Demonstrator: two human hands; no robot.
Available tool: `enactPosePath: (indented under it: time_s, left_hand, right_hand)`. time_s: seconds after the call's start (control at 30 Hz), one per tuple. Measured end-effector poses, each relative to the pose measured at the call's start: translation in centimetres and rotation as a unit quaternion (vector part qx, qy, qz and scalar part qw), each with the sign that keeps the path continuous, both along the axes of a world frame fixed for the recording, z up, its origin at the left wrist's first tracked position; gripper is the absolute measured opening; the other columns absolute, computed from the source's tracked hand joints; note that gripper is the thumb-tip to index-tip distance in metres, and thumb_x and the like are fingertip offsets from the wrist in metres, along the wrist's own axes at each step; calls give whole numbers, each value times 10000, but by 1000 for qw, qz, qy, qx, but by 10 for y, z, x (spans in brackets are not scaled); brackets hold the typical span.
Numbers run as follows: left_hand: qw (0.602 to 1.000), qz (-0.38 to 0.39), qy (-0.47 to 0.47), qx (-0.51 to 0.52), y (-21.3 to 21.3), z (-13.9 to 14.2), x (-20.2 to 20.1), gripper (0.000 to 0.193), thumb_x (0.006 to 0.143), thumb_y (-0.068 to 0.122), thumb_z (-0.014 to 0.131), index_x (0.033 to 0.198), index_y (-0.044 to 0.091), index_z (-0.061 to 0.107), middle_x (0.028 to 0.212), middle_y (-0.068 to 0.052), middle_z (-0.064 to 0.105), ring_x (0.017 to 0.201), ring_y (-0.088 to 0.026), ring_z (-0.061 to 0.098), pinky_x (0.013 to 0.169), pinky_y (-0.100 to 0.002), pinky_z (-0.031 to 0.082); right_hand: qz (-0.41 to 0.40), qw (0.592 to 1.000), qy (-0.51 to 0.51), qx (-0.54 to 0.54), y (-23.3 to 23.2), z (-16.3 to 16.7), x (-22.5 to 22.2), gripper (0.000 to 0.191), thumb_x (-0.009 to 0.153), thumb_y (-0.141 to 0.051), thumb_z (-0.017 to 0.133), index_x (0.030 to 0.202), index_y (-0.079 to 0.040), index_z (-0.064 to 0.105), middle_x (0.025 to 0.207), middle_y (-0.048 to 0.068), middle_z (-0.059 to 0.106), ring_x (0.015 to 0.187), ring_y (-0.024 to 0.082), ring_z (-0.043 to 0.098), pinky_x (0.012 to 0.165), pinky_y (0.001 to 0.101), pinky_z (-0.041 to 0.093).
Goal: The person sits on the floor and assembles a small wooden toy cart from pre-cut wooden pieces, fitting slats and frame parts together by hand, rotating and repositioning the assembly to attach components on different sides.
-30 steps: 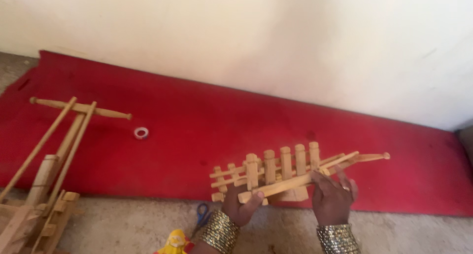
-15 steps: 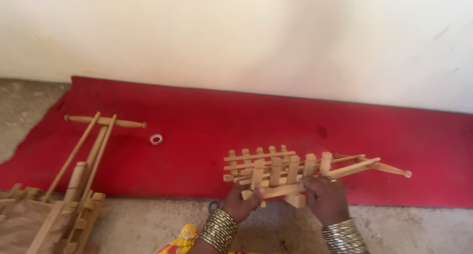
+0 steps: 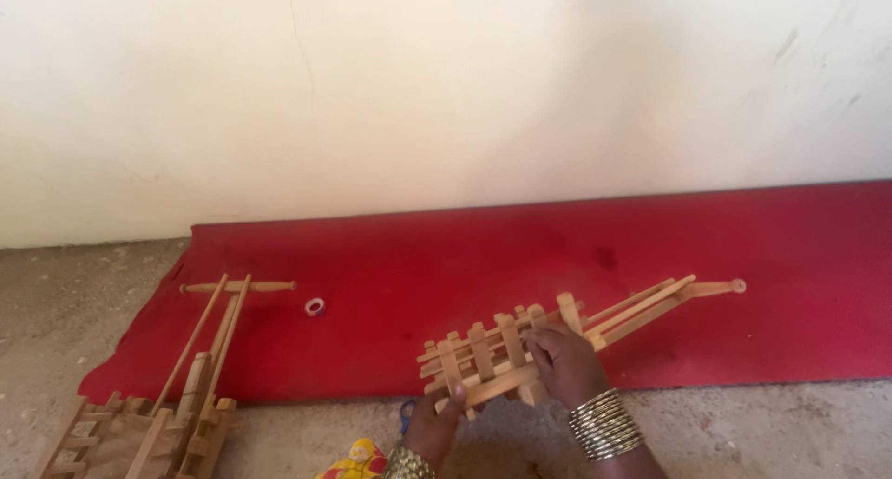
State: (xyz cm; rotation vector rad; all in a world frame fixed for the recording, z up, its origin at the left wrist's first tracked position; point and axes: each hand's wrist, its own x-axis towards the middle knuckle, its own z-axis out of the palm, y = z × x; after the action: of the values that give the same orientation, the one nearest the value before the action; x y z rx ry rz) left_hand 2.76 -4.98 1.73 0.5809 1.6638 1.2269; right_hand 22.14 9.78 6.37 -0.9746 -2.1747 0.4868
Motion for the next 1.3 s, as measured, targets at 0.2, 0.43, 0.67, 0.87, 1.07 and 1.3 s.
enactPosePath:
  time_s: [0.2, 0.43, 0.67, 0.87, 1.07, 1.3]
  left_hand:
    - [994, -19, 100, -50, -1, 38, 4, 670, 904, 580, 638, 1121, -42, 755, 768, -63, 727, 671, -124, 665, 637, -282, 579]
    - [993, -26, 52, -99, 19, 51, -30, 769, 956, 615, 605, 1181, -104, 764, 961, -249, 699, 762, -249, 640, 617, -333, 530]
    - [871, 124, 475, 26, 39, 40, -39, 1173, 814, 579, 872, 1594, -52, 263, 1579, -387, 208, 1387, -541, 412, 959, -492, 547]
    - [941, -90, 321, -61, 49, 94, -26, 942, 756, 622, 739, 1464, 59, 477, 1606, -251, 282, 1413, -383, 482, 1060, -449, 554]
    - [855, -234, 436, -154, 51, 130, -36, 1253, 699, 723, 812, 1603, 110, 198, 1653, -295, -2, 1551, -415, 131, 1233, -496, 270]
    - [816, -212, 468, -264, 64, 117, -23, 1151, 845, 713, 686, 1647, 248, 3, 1704, -191, -207, 1549, -509, -117, 1219, -622, 122]
  right_hand:
    - [-142, 988, -38, -55, 3, 14, 2, 257, 958, -344, 628, 1020, -148, 782, 920, 57, 756, 741, 193, 715, 706, 359, 601]
    - [-78, 995, -57, 38, 9, -6, -15, 227, 890, -294, 676, 945, -104, 787, 937, 94, 732, 890, 248, 665, 794, 418, 561]
    - [-99, 992, -52, 53, 24, -15, -37, 242, 915, -308, 678, 956, -97, 791, 932, 84, 735, 938, 263, 651, 845, 437, 533]
    - [-113, 989, -53, 74, 26, -10, -35, 273, 922, -332, 671, 986, -95, 791, 949, 85, 737, 931, 261, 658, 846, 443, 539]
    - [-107, 989, -56, 89, 30, 0, -47, 270, 927, -321, 651, 981, -96, 791, 961, 92, 738, 922, 269, 665, 819, 442, 552]
    - [-151, 958, -220, -107, 50, 32, -73, 329, 1053, -359, 493, 1041, -141, 739, 963, 59, 722, 903, 225, 690, 834, 399, 578]
